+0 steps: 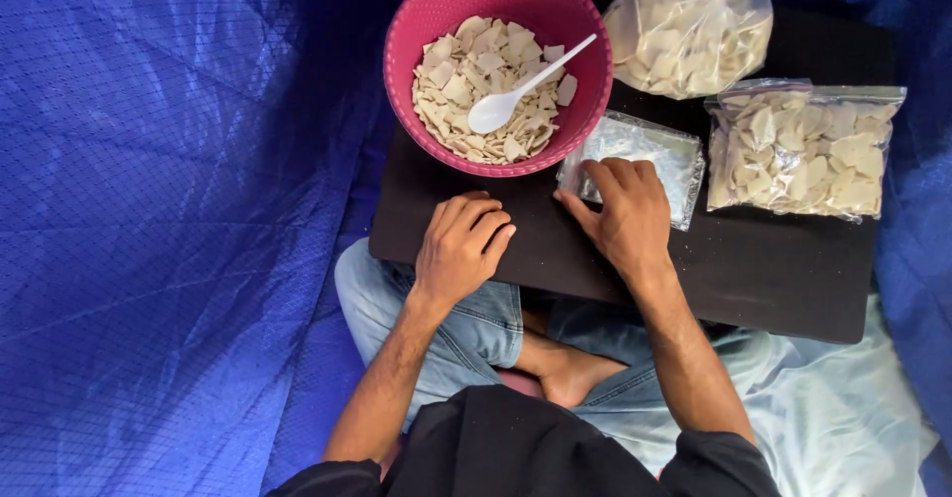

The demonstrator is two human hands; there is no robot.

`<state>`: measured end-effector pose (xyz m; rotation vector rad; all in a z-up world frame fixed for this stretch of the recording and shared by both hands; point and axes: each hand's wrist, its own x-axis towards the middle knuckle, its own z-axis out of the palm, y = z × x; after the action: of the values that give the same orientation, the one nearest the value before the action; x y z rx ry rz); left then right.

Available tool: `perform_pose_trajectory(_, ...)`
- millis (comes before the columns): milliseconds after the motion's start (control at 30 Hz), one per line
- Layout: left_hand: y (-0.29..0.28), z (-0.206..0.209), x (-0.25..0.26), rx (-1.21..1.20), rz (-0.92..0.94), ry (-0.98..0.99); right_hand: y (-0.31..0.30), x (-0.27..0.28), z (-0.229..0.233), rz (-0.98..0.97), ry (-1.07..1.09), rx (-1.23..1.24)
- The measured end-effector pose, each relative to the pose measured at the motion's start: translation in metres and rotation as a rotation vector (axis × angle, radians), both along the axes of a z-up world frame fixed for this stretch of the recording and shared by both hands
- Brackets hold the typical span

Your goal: A person is manually scooping chips from a bowl into small plastic bags using a spoon and then sealing the bags.

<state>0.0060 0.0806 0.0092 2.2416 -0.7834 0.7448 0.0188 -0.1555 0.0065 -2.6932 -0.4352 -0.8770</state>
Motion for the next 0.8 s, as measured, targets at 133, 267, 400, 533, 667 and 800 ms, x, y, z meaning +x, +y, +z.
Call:
perform_pose_trajectory(133,0.002,-0.004,0.001,0.001,0.001,0.006,-0.001,0.001,-0.006,-0.005,-0.013,-0.016)
perform_pose_trajectory(267,0.0,-0.008,0.002,0.025,-0.003,0.064,-0.008,-0.003,-0.002,0.027,0.091,0.208)
perform_pose_trajectory(400,-0.014,-0.012,0.0,0.048,-0.04,0.132,-0.012,-0.006,0.005,0.084,0.257,0.431)
perform_pose_trajectory(533,-0.039,-0.007,0.004,0.074,-0.086,0.163,-0.016,-0.006,-0.003,0.056,0.275,0.447)
perform_pose_trajectory(667,-0.057,-0.009,0.013,0.199,-0.133,0.155,-0.021,-0.008,-0.009,0.007,0.332,0.526)
perform_pose_trajectory(800,-0.066,-0.023,0.018,0.361,-0.092,0.143,-0.026,-0.014,-0.007,-0.087,0.421,0.636)
